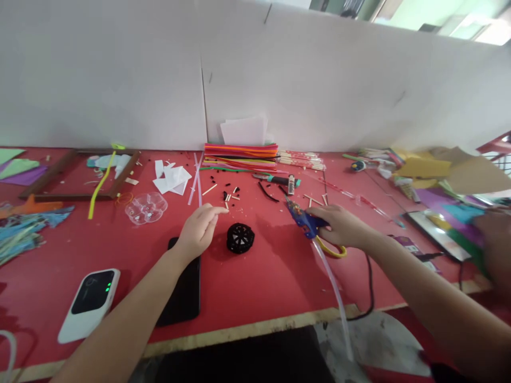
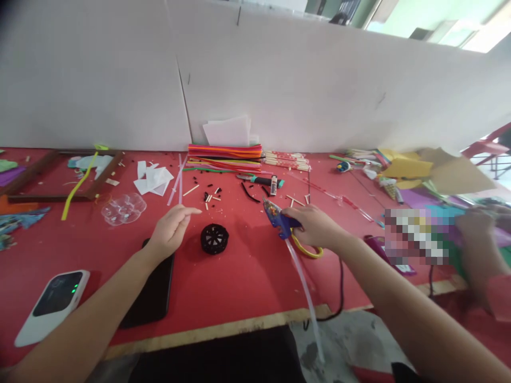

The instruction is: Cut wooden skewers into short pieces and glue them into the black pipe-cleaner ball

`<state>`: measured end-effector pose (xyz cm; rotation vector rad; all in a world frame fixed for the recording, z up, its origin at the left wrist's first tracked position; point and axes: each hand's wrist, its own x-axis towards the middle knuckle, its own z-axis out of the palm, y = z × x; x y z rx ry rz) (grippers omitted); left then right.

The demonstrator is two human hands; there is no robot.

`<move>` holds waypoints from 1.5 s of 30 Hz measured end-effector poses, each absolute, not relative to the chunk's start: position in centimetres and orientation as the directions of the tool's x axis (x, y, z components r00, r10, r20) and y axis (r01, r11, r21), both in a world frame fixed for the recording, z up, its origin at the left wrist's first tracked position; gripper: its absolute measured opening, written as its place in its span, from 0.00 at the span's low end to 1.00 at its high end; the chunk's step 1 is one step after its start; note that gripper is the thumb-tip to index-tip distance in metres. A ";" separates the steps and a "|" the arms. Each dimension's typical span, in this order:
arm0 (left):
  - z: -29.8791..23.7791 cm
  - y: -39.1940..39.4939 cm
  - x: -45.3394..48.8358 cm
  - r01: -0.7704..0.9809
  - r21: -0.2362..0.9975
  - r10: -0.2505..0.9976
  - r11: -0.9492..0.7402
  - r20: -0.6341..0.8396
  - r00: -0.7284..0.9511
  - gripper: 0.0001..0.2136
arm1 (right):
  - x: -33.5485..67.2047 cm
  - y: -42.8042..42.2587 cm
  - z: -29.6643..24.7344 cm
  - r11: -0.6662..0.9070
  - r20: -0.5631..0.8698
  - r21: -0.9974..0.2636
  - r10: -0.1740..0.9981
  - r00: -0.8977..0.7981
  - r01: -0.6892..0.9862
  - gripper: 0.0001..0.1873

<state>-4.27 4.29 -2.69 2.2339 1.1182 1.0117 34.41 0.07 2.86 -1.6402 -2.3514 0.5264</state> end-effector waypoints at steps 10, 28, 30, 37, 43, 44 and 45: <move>-2.7 4.2 -4.1 0.536 0.662 0.852 -0.523 0.406 0.330 0.12 | 37.6 -0.2 1.1 0.460 -0.076 -0.231 0.870 -0.488 0.857 0.29; -3.2 4.7 -4.3 0.511 0.599 0.781 -0.616 0.547 0.300 0.12 | 36.4 3.7 -0.6 0.016 -0.133 -0.082 0.991 -0.027 0.996 0.11; -3.3 4.8 -4.4 0.519 0.594 0.779 -0.615 0.561 0.281 0.12 | 36.2 4.2 -0.7 0.019 -0.180 -0.062 0.983 -0.030 0.998 0.10; -3.3 5.1 -4.5 0.548 0.579 0.779 -0.604 0.573 0.252 0.11 | 35.5 4.9 -0.1 -0.028 -0.080 -0.128 0.997 0.018 0.991 0.08; -3.3 5.1 -4.4 0.550 0.582 0.782 -0.599 0.572 0.247 0.11 | 36.2 5.3 1.7 -0.033 0.155 -0.245 0.985 0.072 0.969 0.20; -3.3 5.1 -4.4 0.550 0.584 0.785 -0.597 0.568 0.249 0.10 | 36.4 5.3 2.3 -0.033 0.189 -0.245 0.979 0.081 0.969 0.21; -3.3 5.1 -4.4 0.551 0.586 0.788 -0.594 0.563 0.250 0.10 | 36.6 5.3 2.8 -0.034 0.214 -0.238 0.973 0.086 0.971 0.22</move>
